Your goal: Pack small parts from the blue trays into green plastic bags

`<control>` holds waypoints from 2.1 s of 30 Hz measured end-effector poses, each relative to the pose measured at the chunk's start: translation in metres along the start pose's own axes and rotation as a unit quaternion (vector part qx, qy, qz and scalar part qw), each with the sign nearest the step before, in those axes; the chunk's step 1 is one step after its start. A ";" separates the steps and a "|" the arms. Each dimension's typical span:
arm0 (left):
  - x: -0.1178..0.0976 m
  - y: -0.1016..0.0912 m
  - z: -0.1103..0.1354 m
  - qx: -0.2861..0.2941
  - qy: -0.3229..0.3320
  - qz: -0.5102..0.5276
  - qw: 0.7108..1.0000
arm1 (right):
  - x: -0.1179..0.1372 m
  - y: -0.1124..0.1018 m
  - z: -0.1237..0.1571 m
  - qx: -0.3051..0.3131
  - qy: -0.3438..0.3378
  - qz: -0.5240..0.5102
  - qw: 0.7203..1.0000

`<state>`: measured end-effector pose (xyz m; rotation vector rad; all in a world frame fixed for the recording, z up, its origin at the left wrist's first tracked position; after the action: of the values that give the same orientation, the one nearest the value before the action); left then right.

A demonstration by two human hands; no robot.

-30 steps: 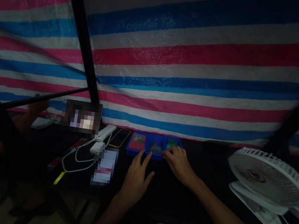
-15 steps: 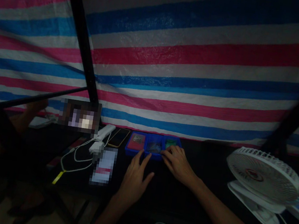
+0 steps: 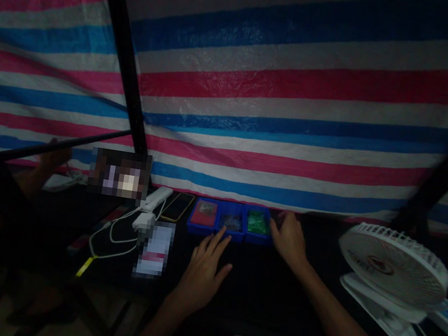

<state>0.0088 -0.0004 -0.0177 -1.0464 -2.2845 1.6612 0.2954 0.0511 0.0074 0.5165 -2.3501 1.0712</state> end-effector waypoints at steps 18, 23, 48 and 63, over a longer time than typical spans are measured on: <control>-0.003 -0.006 -0.001 -0.065 -0.028 0.062 0.996 | -0.019 0.007 -0.008 0.108 0.154 -0.171 0.967; 0.001 -0.003 -0.001 -0.083 -0.039 0.057 0.994 | -0.024 0.009 -0.008 0.090 0.173 -0.239 0.951; -0.022 0.028 -0.030 -0.095 -0.120 -0.145 0.977 | -0.025 -0.006 0.022 0.090 0.316 -0.440 0.836; -0.020 0.015 -0.066 -0.125 -0.018 -0.068 0.990 | -0.038 -0.006 0.009 0.053 0.299 -0.464 0.832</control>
<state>0.0624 0.0418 -0.0002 -0.8854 -2.5744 1.3809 0.3267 0.0450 -0.0165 1.0361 -1.2188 0.7160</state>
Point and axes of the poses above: each hand's wrist, its own z-axis away from the middle knuckle, its own y-axis out of the palm, x = y × z, the point moved 1 cm from there along -z, towards the middle knuckle, and after that the axes turned 14 degrees about -z, right-handed, at the moved point
